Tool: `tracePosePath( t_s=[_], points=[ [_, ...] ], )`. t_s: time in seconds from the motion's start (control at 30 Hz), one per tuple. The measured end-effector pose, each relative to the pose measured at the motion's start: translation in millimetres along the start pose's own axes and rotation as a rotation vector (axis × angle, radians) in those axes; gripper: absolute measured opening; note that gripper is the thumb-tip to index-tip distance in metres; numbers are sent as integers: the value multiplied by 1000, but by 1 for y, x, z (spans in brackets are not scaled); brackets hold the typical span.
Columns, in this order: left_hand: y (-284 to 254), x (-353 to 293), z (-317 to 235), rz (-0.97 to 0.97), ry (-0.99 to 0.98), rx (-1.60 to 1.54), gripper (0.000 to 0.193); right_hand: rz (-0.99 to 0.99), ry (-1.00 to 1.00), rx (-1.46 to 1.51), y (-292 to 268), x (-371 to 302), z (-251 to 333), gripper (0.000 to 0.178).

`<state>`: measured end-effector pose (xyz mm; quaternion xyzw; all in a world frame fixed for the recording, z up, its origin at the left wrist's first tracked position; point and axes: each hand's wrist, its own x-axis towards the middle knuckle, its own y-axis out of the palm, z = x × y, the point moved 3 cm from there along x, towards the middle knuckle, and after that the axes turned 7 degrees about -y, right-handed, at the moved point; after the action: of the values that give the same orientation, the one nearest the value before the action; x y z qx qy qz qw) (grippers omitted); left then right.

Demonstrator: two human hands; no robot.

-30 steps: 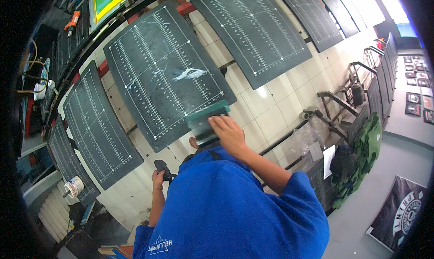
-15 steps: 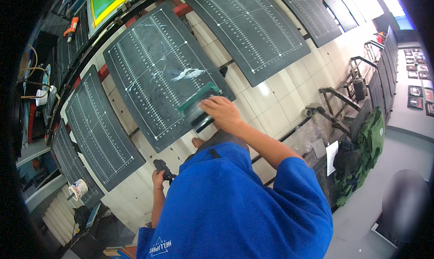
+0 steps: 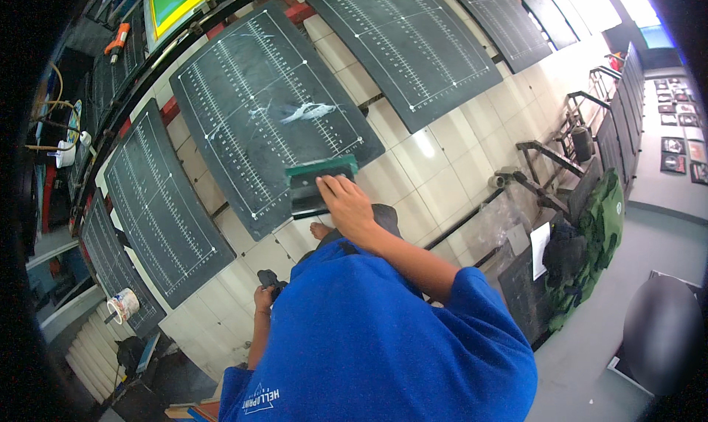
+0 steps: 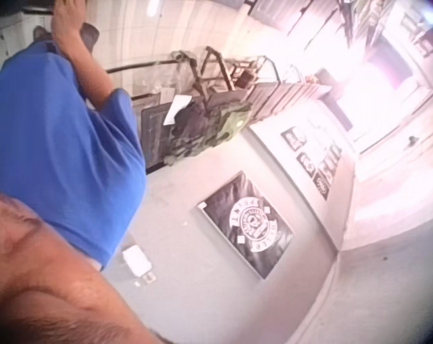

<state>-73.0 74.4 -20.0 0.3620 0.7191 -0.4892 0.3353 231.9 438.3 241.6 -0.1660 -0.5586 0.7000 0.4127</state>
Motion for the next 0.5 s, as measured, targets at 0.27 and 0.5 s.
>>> tracePosePath(
  t_s=[0.27,0.5],
  points=[
    [-35,8,-6,-46,17,-333,23,-102,101,-82,-19,22,-85,49],
    [-15,-6,34,-9,-57,-348,22,18,24,138,-20,1,-5,66]
  ],
)
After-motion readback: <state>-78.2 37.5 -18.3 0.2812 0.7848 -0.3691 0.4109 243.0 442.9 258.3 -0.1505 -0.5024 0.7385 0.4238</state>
